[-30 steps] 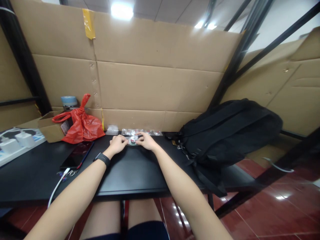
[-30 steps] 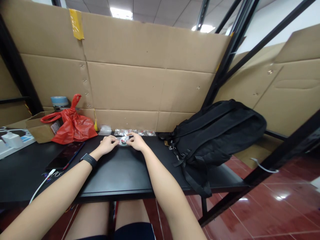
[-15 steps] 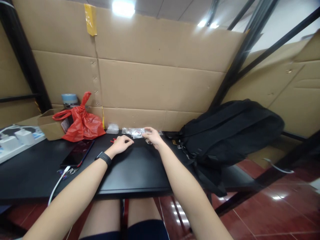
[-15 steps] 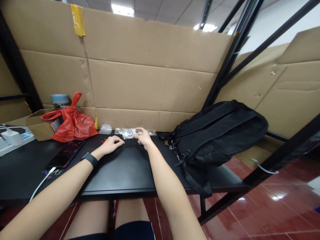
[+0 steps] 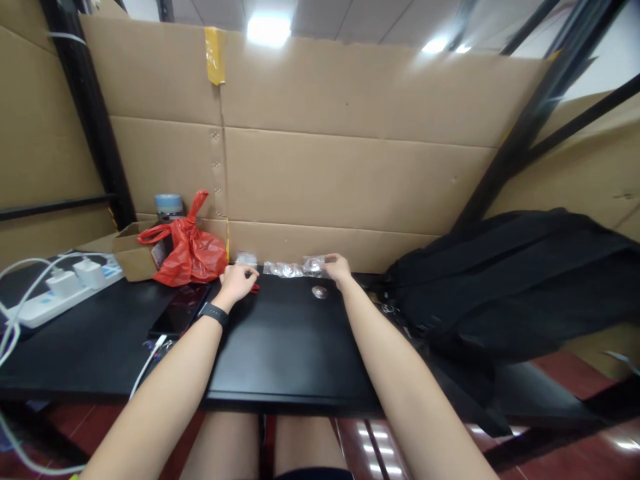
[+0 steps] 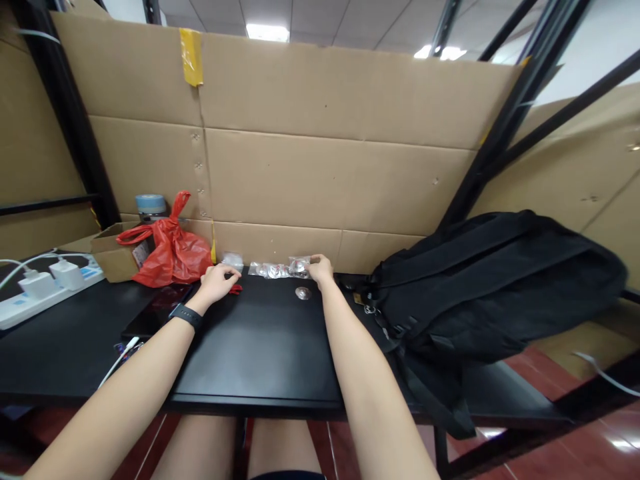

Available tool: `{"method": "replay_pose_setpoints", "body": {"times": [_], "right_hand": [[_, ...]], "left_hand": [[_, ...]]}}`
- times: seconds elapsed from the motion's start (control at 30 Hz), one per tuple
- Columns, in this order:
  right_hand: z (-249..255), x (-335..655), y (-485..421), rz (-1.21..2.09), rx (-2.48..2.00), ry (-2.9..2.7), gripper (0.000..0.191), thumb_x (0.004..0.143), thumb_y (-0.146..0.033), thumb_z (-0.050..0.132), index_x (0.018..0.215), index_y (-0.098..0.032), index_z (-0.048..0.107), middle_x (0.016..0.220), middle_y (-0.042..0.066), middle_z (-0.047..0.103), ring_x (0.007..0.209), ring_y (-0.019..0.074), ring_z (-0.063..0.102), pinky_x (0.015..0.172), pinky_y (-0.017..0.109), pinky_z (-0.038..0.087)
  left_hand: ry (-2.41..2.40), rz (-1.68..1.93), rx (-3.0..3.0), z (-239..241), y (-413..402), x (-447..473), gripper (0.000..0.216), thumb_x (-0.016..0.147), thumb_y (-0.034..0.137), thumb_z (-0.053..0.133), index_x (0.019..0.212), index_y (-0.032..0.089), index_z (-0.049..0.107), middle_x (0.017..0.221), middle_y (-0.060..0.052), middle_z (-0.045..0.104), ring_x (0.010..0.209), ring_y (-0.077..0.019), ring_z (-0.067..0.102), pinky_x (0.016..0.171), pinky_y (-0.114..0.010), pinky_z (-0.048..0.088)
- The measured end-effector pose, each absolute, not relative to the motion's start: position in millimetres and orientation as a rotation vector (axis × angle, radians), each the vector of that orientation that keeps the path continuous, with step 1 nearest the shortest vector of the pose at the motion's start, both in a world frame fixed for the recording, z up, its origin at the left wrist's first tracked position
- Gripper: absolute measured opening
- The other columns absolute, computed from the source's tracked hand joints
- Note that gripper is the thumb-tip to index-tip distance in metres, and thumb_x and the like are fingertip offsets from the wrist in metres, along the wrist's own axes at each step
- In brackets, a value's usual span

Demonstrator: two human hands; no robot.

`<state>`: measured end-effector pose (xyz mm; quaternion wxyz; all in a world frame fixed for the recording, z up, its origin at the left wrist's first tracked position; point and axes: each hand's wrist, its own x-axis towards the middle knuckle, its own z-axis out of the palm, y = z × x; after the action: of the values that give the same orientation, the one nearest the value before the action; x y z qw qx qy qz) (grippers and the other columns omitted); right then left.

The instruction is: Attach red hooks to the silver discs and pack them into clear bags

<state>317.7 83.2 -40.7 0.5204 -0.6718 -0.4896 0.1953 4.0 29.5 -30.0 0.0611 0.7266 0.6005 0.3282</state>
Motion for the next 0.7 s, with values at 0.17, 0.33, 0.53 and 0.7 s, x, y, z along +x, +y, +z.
{"method": "replay_pose_setpoints", "body": {"times": [0.17, 0.33, 0.53, 0.7], "right_hand": [[-60.0, 306.1, 94.6, 0.2, -1.877, -1.347, 0.029, 0.067, -0.025, 0.076, 0.093, -0.022, 0.065, 0.096, 0.007, 0.072, 0.099, 0.0245, 0.065, 0.091, 0.038, 0.044], [-57.9, 318.3, 84.7, 0.124, -1.942, -1.512, 0.028, 0.075, -0.037, 0.074, 0.096, -0.021, 0.065, 0.1, 0.01, 0.071, 0.099, 0.0239, 0.065, 0.085, 0.033, 0.045], [-52.0, 325.0, 48.1, 0.503, -1.728, -1.935, 0.036, 0.061, -0.031, 0.085, 0.091, -0.018, 0.069, 0.078, 0.002, 0.069, 0.069, 0.0163, 0.063, 0.067, 0.026, 0.046], [-59.0, 315.6, 28.7, 0.405, -1.67, -1.908, 0.032, 0.057, -0.02, 0.086, 0.085, -0.019, 0.071, 0.078, 0.001, 0.068, 0.07, 0.0152, 0.062, 0.069, 0.025, 0.047]], "left_hand": [[1.928, 0.88, 2.279, -31.7, 34.2, -8.7, 0.023, 0.083, 0.029, 0.058, 0.098, 0.029, 0.075, 0.116, -0.006, 0.069, 0.112, -0.0331, 0.052, 0.092, -0.046, 0.043], [1.838, 0.781, 2.404, -31.0, 35.4, -19.0, 0.025, 0.08, 0.022, 0.059, 0.099, 0.028, 0.073, 0.111, -0.006, 0.071, 0.107, -0.0292, 0.057, 0.091, -0.042, 0.043], [1.634, 0.64, 2.497, -31.3, 36.1, -24.6, 0.017, 0.073, 0.028, 0.069, 0.088, 0.031, 0.076, 0.097, -0.002, 0.075, 0.097, -0.0268, 0.065, 0.088, -0.037, 0.044], [1.627, 0.648, 2.546, -38.0, 36.7, -17.1, 0.012, 0.071, 0.029, 0.072, 0.081, 0.03, 0.078, 0.096, -0.003, 0.075, 0.096, -0.0272, 0.064, 0.085, -0.035, 0.045]]}}
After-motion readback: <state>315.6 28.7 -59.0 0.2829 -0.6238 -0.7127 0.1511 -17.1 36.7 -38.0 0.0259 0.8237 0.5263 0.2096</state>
